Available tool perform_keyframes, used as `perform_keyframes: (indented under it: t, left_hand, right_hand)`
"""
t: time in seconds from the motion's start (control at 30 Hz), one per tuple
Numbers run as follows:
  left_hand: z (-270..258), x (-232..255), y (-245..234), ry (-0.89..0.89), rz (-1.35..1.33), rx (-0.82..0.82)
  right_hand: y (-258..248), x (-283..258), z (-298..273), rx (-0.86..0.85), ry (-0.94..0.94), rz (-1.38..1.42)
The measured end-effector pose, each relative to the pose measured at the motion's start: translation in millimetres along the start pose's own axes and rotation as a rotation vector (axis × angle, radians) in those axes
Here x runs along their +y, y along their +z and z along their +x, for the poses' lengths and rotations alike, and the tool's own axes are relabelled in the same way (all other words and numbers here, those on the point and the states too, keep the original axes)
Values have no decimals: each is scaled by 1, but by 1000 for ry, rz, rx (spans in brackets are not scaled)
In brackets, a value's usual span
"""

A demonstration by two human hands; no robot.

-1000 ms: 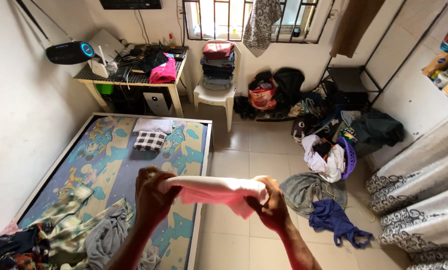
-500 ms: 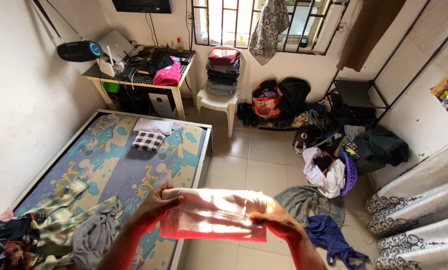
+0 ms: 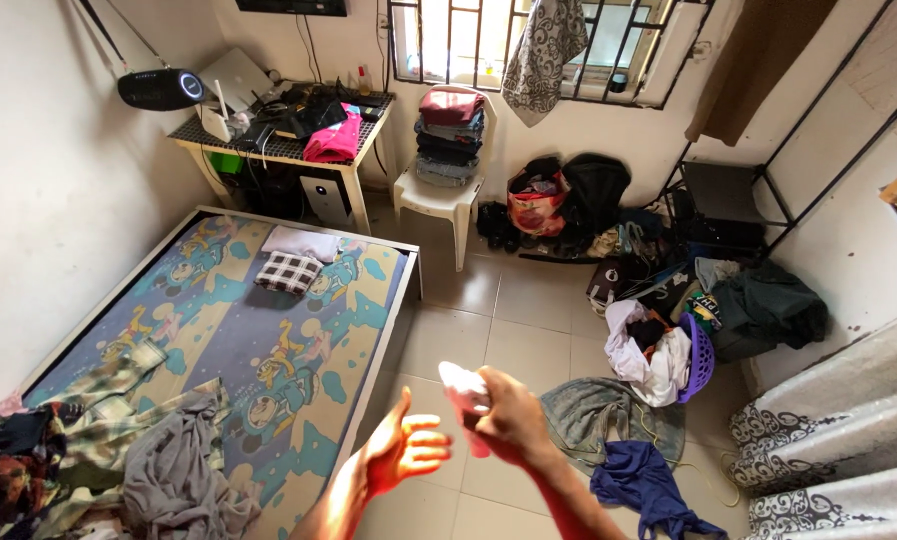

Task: Folding items of clothing and stacking them on a chair.

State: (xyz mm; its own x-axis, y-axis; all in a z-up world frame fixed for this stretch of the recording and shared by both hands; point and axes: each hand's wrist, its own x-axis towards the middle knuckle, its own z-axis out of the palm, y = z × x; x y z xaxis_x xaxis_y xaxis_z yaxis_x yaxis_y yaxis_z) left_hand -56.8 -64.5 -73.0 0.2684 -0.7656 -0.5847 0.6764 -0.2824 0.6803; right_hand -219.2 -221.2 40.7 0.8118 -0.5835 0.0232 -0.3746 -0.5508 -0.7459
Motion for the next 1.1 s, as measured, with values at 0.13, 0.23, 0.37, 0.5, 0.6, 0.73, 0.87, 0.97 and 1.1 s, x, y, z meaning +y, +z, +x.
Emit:
perform_keyframes:
  t: [0.13,0.23,0.37,0.5,0.6,0.73,0.87,0.97,1.1]
  left_hand:
    - [28,15,24,-181,-401,-152]
    - [82,-18,-32,103,-258,-28]
    - [83,-25,-37,105,-282,-53]
    - [28,10,16,115,-331,-80]
    - [0,25,30,120,-373,-93]
    - [7,22,22,230,-420,-110]
    - [3,51,27,176,-472,15]
    - [19,59,17,402,-514,-133]
    - [65,69,-31,413,-582,-145]
  right_hand:
    - [22,8,-12,20,-337,-190]
    - [8,5,-22,-77,-623,-219]
    - [7,32,-15,-63,-572,-31]
    - [-3,55,6,-106,-191,523]
    - [3,63,13,-441,-21,1035]
    - [10,72,15,-736,16,1383]
    - [47,99,34,-674,-19,1518]
    - [54,76,46,-644,-85,1675]
    - [70,52,79,-568,-95,1764]
